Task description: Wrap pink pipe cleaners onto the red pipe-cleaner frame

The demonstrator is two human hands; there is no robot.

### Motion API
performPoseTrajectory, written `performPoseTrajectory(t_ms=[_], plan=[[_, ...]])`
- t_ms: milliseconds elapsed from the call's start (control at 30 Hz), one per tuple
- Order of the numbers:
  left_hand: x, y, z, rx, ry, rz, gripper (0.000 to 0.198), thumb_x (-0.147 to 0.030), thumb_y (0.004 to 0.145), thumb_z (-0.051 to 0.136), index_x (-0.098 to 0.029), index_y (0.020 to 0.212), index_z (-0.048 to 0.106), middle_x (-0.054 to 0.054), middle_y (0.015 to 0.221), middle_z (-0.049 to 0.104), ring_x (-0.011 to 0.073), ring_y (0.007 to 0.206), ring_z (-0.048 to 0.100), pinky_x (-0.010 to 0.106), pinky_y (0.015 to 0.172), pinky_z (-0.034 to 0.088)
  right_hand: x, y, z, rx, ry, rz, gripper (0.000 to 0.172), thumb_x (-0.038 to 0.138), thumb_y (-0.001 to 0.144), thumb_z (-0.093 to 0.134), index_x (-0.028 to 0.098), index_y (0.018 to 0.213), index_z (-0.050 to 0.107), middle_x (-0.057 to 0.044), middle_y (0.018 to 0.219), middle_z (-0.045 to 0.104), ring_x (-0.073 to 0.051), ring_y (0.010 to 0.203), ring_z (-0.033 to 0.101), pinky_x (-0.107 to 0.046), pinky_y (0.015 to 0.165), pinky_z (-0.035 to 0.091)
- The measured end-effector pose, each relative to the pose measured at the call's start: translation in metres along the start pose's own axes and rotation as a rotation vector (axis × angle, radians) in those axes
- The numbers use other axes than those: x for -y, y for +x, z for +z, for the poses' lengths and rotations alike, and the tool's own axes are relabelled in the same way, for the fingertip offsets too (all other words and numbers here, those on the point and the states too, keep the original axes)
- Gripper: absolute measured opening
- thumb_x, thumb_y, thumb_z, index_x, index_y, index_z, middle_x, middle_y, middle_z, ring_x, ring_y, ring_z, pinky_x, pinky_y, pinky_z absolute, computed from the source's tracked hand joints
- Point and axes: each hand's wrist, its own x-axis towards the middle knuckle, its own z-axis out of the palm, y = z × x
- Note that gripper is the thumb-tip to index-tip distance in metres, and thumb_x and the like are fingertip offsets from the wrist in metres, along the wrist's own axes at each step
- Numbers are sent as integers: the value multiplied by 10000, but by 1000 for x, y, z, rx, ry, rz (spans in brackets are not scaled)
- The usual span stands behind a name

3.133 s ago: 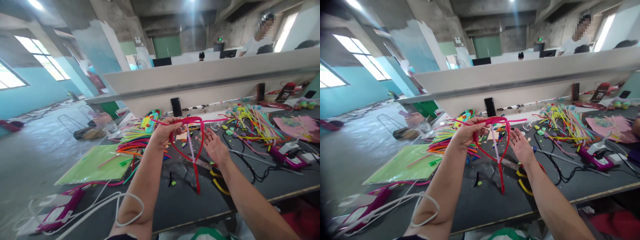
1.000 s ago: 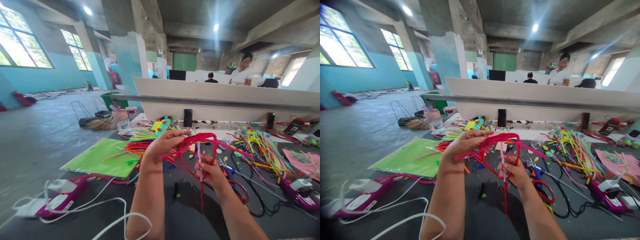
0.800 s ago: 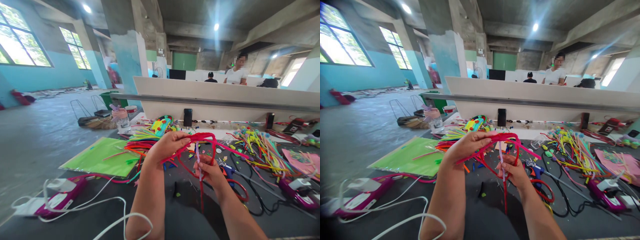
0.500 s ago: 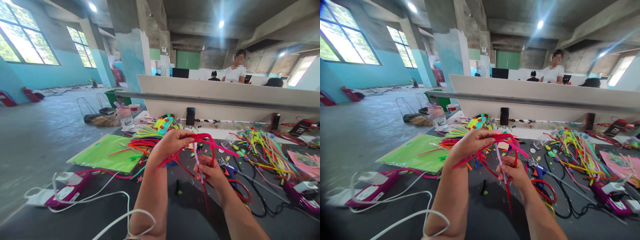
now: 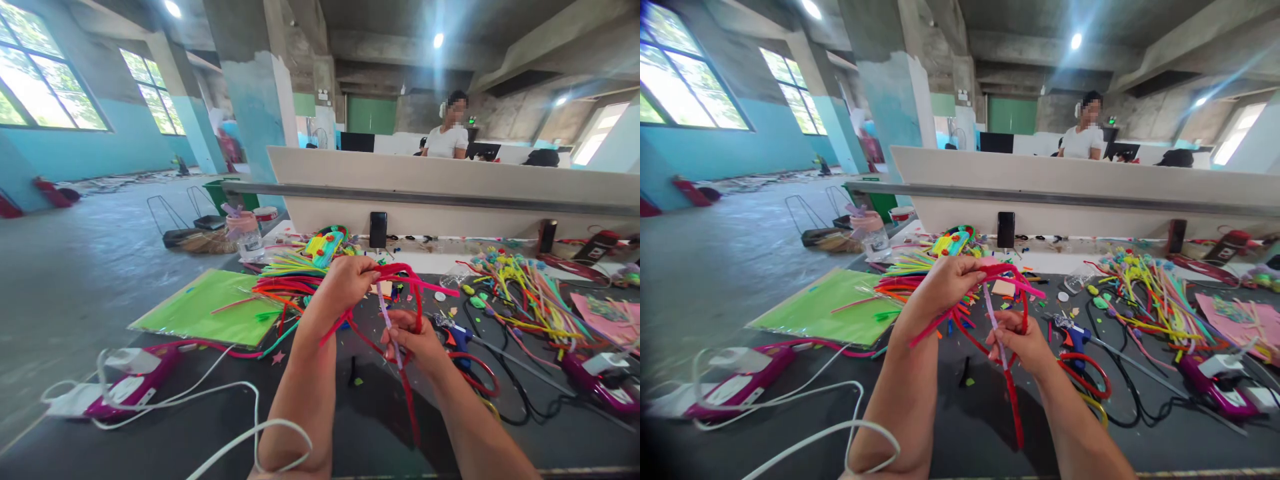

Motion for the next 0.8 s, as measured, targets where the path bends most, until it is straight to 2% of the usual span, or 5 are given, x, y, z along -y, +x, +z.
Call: performPoseTrajectory(t_ms=[133, 333, 467, 600, 800], plan=[[0, 1, 2, -12, 37, -15, 217, -214, 771, 565, -139, 568, 580, -35, 504, 486, 80, 515, 412, 220, 535, 294, 1, 0, 1, -8, 5, 13, 299, 248, 770, 692, 222, 1062, 632, -23, 729, 711, -164, 513, 668, -246, 449, 509], [13, -4, -11, 239, -340, -38, 281, -378, 837, 532, -144, 748, 659, 14, 669, 643, 113, 606, 560, 201, 554, 403, -1, 1, 1, -9, 60, 25, 295, 238, 748, 707, 196, 1032, 637, -31, 712, 713, -157, 494, 657, -256, 480, 521], [21, -4, -13, 269, -555, -141, 398, -479, 859, 479, -145, 775, 680, 53, 682, 684, 151, 604, 621, 235, 560, 465, -4, 0, -2, -6, 81, 49, 303, 234, 748, 706, 201, 1042, 642, -28, 713, 712, -157, 497, 656, -247, 459, 511], [27, 1, -5, 337, -562, -140, 277, -426, 785, 619, -158, 728, 659, 36, 612, 668, 131, 551, 618, 214, 530, 465, -6, 1, -1, -16, 63, 60, 289, 220, 757, 700, 205, 1041, 651, -27, 713, 714, -157, 502, 658, -245, 467, 505], [37, 5, -3, 247, -631, -173, 196, -343, 759, 658, -151, 788, 687, 33, 617, 667, 107, 511, 597, 207, 511, 467, -7, 5, 9, -49, 163, 26, 345, 188, 724, 732, 216, 1064, 678, -76, 1053, 713, -211, 971, 675, -375, 929, 488]])
